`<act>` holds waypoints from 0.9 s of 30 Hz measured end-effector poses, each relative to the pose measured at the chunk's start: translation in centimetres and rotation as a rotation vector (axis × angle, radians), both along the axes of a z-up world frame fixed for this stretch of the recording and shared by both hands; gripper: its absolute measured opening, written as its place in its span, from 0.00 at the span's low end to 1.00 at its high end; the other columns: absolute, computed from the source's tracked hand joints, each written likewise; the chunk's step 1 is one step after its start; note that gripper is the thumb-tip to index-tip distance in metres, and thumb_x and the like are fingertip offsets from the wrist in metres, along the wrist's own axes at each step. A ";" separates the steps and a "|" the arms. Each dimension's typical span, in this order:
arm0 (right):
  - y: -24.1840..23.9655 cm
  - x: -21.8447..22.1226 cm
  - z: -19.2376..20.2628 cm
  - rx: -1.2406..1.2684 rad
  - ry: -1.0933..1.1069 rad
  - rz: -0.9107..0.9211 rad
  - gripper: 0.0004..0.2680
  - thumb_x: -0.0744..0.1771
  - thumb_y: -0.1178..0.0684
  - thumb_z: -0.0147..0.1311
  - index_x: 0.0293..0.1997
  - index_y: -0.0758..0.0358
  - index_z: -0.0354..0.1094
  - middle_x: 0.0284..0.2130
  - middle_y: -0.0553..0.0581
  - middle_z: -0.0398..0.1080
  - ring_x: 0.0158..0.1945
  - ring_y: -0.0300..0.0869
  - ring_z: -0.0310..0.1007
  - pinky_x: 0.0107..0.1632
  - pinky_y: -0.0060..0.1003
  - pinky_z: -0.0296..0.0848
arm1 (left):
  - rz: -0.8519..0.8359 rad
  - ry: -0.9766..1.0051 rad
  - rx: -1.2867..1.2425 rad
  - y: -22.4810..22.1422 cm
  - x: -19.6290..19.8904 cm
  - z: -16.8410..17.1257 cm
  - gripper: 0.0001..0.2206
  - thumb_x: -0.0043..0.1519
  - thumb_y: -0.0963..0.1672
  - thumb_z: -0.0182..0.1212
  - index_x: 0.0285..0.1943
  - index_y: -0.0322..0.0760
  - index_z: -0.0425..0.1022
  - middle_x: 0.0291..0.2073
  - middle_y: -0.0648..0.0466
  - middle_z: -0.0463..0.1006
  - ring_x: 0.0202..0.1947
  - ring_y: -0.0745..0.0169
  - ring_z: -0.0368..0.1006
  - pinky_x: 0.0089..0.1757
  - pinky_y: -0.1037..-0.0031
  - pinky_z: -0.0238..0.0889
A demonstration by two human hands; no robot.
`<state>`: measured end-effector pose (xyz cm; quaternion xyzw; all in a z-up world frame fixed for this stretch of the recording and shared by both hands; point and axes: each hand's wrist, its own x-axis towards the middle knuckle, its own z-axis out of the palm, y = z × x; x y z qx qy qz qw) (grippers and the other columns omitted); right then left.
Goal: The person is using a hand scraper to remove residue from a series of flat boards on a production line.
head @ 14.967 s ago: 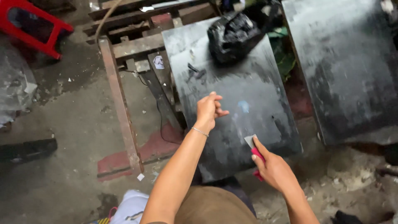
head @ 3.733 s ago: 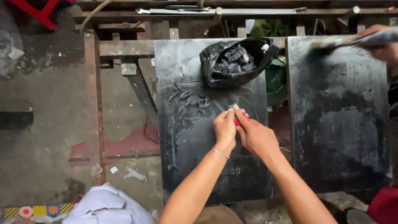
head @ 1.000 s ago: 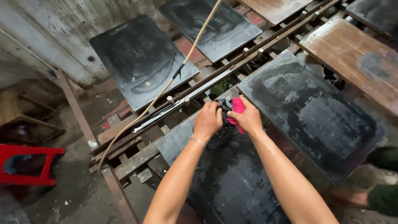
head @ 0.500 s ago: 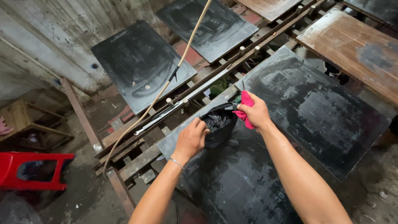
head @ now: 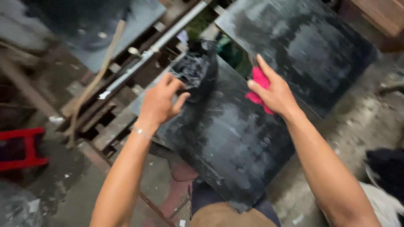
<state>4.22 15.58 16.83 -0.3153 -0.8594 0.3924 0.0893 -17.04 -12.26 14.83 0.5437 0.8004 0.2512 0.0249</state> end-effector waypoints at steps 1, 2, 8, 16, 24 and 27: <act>-0.7 2.3 1.8 -0.013 -0.034 0.058 0.27 0.67 0.46 0.59 0.77 0.45 0.53 0.69 0.70 0.59 0.68 0.68 0.57 0.67 0.61 0.59 | 0.068 -0.005 0.127 -0.1 0.9 1.2 0.09 0.63 0.49 0.66 0.47 0.49 0.74 0.39 0.55 0.71 0.38 0.45 0.78 0.35 0.59 0.73; -0.4 5.4 0.8 -0.006 -0.051 0.039 0.27 0.67 0.46 0.59 0.77 0.45 0.53 0.69 0.70 0.59 0.68 0.68 0.57 0.67 0.61 0.59 | 0.050 -0.023 0.135 0.2 2.8 0.6 0.09 0.63 0.49 0.66 0.47 0.49 0.74 0.39 0.55 0.71 0.38 0.45 0.78 0.35 0.59 0.73; 0.5 20.7 -3.5 0.043 -0.694 0.007 0.20 0.69 0.45 0.50 0.72 0.34 0.61 0.59 0.60 0.73 0.60 0.61 0.73 0.64 0.55 0.71 | 0.063 -0.610 0.145 4.8 19.1 -4.4 0.07 0.64 0.48 0.61 0.38 0.46 0.81 0.29 0.52 0.79 0.38 0.48 0.79 0.41 0.65 0.72; 4.3 26.8 -7.7 0.346 -1.022 0.185 0.16 0.69 0.40 0.43 0.66 0.30 0.64 0.37 0.57 0.78 0.43 0.57 0.83 0.47 0.53 0.81 | 0.193 -2.095 0.000 19.6 42.4 -13.9 0.22 0.75 0.49 0.43 0.66 0.23 0.68 0.55 0.28 0.74 0.50 0.39 0.77 0.45 0.56 0.75; 5.5 19.3 -4.8 0.445 -0.875 0.560 0.09 0.68 0.52 0.44 0.47 0.53 0.73 0.31 0.59 0.76 0.36 0.58 0.83 0.38 0.54 0.81 | 1.089 -2.139 0.533 27.2 41.6 -17.2 0.12 0.71 0.46 0.49 0.37 0.42 0.74 0.24 0.58 0.69 0.18 0.69 0.70 0.20 0.85 0.63; 5.0 15.0 -3.9 0.483 -0.851 0.639 0.11 0.69 0.55 0.42 0.40 0.60 0.75 0.28 0.61 0.77 0.33 0.58 0.83 0.36 0.55 0.80 | 1.226 -2.051 0.638 28.2 39.7 -21.8 0.14 0.69 0.44 0.52 0.28 0.40 0.75 0.18 0.56 0.69 0.12 0.67 0.66 0.15 0.83 0.57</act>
